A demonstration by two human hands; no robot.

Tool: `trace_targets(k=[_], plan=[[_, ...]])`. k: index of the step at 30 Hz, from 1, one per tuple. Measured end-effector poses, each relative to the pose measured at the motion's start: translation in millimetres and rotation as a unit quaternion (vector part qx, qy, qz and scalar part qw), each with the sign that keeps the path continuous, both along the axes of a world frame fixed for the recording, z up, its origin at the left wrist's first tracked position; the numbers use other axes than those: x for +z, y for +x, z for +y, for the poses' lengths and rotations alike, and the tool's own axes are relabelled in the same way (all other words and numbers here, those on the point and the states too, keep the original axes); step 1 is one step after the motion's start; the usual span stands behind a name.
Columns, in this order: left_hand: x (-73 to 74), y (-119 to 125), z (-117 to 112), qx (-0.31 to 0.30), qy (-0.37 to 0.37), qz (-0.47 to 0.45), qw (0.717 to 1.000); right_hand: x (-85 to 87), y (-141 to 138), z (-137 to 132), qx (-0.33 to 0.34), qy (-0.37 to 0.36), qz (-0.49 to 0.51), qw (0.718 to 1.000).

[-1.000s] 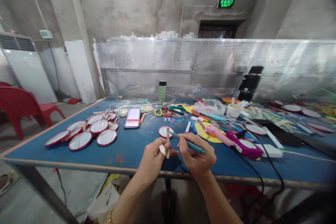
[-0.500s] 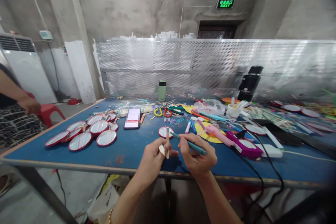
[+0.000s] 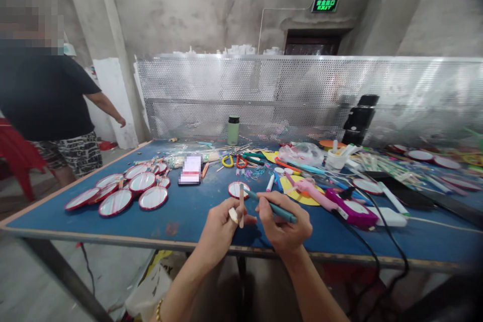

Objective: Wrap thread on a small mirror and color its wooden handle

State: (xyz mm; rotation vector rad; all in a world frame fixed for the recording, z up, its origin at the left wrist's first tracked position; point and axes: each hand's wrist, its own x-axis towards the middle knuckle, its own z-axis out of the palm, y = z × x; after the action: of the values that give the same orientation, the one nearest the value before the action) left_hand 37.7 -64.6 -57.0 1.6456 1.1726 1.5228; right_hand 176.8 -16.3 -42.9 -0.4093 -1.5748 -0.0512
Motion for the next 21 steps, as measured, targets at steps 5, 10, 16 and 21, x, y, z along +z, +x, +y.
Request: trace_targets(k=[5, 10, 16, 21], plan=[[-1.0, -1.1, 0.8, 0.005, 0.017, 0.013, 1.0, 1.7, -1.6, -0.4, 0.026, 0.009, -0.01, 1.0], [-2.0, -1.5, 1.1, 0.004, 0.018, 0.014, 1.0, 1.1, -3.1, 0.6, 0.028, 0.006, -0.016, 0.999], [0.2, 0.0, 0.7, 0.003, 0.012, 0.011, 1.0, 0.6, -1.4, -0.4, 0.007, 0.009, -0.008, 1.0], [0.4, -0.4, 1.0, 0.005, 0.017, 0.011, 1.0, 3.7, -2.8, -1.4, 0.031, 0.017, -0.021, 0.999]])
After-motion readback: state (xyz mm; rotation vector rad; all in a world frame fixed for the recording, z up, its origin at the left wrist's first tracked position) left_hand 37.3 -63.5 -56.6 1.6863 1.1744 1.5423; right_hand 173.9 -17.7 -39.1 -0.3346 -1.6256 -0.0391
